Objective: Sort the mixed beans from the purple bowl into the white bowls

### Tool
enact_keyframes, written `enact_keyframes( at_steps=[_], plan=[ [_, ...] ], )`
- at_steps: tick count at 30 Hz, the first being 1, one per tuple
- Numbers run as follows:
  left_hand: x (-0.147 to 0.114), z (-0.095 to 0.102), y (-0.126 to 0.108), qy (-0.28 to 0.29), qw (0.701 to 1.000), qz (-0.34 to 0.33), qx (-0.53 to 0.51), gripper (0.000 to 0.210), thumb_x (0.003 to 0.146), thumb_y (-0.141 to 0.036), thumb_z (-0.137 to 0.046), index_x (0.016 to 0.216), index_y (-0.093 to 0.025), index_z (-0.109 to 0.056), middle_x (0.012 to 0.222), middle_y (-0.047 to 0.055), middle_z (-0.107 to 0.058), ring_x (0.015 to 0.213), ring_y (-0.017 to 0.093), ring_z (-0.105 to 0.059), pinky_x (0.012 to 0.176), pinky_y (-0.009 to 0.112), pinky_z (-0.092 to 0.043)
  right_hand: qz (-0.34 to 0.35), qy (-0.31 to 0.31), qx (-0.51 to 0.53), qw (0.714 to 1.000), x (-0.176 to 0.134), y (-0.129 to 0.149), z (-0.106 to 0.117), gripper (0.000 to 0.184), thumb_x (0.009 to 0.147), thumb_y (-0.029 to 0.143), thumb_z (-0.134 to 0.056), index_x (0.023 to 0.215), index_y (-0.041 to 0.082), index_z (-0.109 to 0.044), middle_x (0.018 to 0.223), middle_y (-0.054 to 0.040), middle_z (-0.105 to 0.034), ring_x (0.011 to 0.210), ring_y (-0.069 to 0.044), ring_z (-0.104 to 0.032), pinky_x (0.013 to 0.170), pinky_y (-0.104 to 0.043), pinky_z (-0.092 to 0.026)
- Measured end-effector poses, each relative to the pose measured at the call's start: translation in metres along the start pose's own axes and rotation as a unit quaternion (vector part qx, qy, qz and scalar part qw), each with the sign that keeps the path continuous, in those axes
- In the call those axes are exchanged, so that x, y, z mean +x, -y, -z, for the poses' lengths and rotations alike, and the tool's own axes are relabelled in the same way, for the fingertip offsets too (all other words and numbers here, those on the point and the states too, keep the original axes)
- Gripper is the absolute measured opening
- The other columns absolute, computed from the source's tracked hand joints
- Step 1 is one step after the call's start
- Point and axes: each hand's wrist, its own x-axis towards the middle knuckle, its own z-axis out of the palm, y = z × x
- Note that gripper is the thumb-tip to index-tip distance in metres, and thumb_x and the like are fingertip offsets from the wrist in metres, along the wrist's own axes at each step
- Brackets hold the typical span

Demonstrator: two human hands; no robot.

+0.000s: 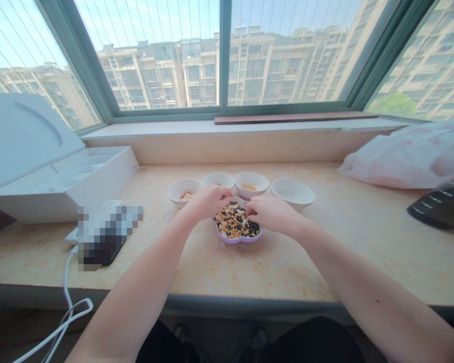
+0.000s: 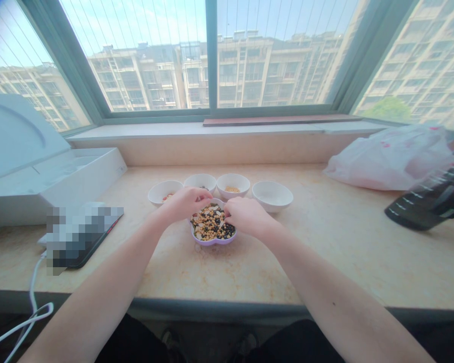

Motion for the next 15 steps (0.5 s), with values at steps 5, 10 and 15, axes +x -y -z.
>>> enact_keyframes(
  at_steps=[5, 10, 15],
  plan=[
    [-0.0016, 0.0024, -0.0014, -0.001, 1.000, 0.009, -0.004, 0.024, 0.094, -0.032, -0.054, 0.096, -0.021, -0.075, 0.081, 0.003, -0.073, 0.067, 0.015, -0.065, 0.062, 0.024, -0.045, -0.016, -0.005, 0.004, 1.000, -0.0006, 0.0006, 0.0034, 0.015, 0.087, 0.032, -0.066, 0.082, 0.022, -0.076, 0.089, -0.0063, -0.075, 0.087, -0.023, -0.069, 0.063, -0.029, -0.041],
    [-0.0022, 0.0041, -0.0018, 0.003, 1.000, 0.011, 0.000, 0.025, 0.094, -0.033, -0.053, 0.096, -0.022, -0.075, 0.078, 0.002, -0.073, 0.065, 0.015, -0.064, 0.060, 0.025, -0.044, -0.002, -0.082, 0.123, 0.989, 0.0005, -0.0023, 0.0077, 0.019, 0.091, 0.028, -0.061, 0.083, 0.022, -0.077, 0.087, -0.0042, -0.077, 0.083, -0.020, -0.069, 0.068, -0.029, -0.043],
    [-0.0030, 0.0060, -0.0019, 0.002, 1.000, 0.016, 0.006, 0.025, 0.094, -0.031, -0.052, 0.098, -0.022, -0.075, 0.080, 0.002, -0.074, 0.065, 0.015, -0.066, 0.061, 0.025, -0.044, 0.022, -0.152, 0.284, 0.946, 0.0046, -0.0055, 0.0057, 0.021, 0.089, 0.030, -0.061, 0.084, 0.019, -0.078, 0.084, -0.0045, -0.077, 0.077, -0.018, -0.067, 0.070, -0.029, -0.046]
  ],
)
